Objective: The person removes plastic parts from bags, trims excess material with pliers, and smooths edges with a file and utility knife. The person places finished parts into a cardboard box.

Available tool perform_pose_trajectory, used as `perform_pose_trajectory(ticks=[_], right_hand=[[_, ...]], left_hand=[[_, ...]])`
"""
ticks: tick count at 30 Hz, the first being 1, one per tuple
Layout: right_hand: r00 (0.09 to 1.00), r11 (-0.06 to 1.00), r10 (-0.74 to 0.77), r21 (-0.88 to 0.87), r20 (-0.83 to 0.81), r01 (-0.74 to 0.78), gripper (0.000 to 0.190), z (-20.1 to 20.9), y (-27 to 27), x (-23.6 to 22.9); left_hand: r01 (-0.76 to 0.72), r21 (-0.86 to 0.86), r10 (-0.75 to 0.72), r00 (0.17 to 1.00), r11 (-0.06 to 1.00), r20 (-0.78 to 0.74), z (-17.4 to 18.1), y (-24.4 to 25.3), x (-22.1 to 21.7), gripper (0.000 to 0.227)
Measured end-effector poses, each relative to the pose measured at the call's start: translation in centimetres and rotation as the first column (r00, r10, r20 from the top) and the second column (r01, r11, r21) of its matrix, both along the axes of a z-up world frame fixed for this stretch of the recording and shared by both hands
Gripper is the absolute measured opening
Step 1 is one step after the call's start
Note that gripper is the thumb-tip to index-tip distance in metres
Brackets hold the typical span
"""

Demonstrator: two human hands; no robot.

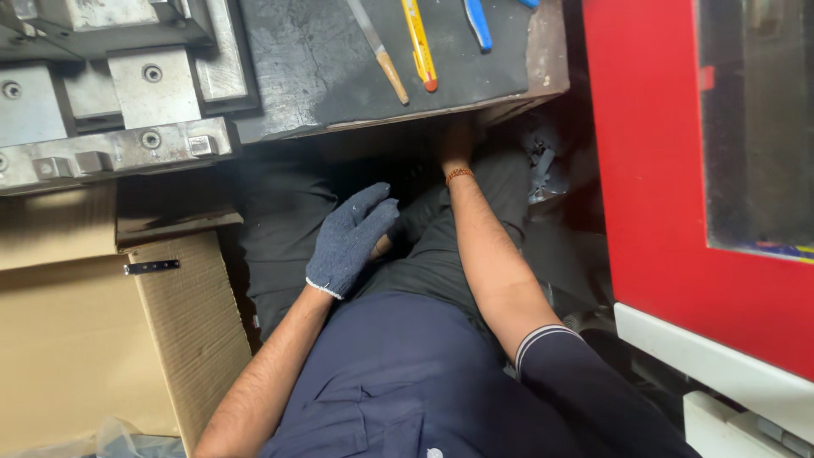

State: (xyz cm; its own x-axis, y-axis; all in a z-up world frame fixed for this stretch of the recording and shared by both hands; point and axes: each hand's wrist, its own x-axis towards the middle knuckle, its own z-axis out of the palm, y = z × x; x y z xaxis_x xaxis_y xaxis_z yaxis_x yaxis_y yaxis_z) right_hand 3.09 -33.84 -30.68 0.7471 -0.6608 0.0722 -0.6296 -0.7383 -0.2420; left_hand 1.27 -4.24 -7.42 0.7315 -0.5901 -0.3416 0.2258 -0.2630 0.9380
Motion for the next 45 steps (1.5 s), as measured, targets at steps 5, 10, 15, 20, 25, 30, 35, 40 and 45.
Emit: perform_pose_trajectory(ticks=[5, 10, 15, 20, 25, 30, 35, 40, 45], right_hand=[[0.966, 0.998, 0.031, 0.051, 0.258, -0.046, 0.071, 0.1, -0.1, -0.9], [0.984, 0.976, 0.019, 0.211, 0.175, -0.057, 0.043, 1.0, 1.0, -1.6], [0.908, 0.479, -0.362, 0.878, 0.212, -0.013, 0.023, 8.8, 7.6, -5.5], [0.861, 0.078, -0.308, 0.912, 0.405, -0.402, 0.042, 20.7, 10.9, -7.5], [0.714, 0.060, -0.297, 0.759, 0.634, -0.648, 0.052, 30.0, 11.9, -6.2], [0.674, 0.009, -0.265, 0.701, 0.689, -0.713, 0.054, 32.7, 16.1, -4.9], [0.730, -0.159, -0.185, 0.713, 0.658, -0.683, 0.041, 27.2, 17.9, -7.7], [0.771, -0.277, -0.317, 0.724, 0.552, -0.632, 0.036, 22.0, 17.2, -8.9], [0.902, -0.699, -0.410, 0.589, 0.133, -0.405, 0.074, 22.4, 16.1, -11.0]], left_hand=[[-0.013, -0.073, 0.012, 1.000, 0.997, -0.019, 0.9, 0.5, -0.9, 0.055], [-0.031, -0.039, 0.030, 0.999, 0.999, -0.039, 1.0, 0.4, -1.0, 0.051], [-0.082, -0.122, 0.068, 0.991, 0.989, -0.113, 2.3, 0.6, -0.7, 0.048], [-0.212, -0.299, 0.155, 0.967, 0.930, -0.204, 3.9, -1.0, -0.9, 0.051], [-0.117, -0.288, 0.096, 0.992, 0.950, -0.085, 3.0, -1.5, -1.1, 0.051], [0.020, -0.207, -0.017, 1.000, 0.978, 0.014, 1.9, -1.2, -2.6, 0.051], [0.158, -0.133, -0.129, 0.970, 0.978, 0.206, 0.9, -3.3, 0.6, 0.051], [0.260, -0.047, -0.235, 0.927, 0.965, 0.293, -1.2, -3.0, -0.1, 0.051], [0.295, 0.037, -0.291, 0.902, 0.955, 0.318, -3.8, -2.6, -1.4, 0.051]])
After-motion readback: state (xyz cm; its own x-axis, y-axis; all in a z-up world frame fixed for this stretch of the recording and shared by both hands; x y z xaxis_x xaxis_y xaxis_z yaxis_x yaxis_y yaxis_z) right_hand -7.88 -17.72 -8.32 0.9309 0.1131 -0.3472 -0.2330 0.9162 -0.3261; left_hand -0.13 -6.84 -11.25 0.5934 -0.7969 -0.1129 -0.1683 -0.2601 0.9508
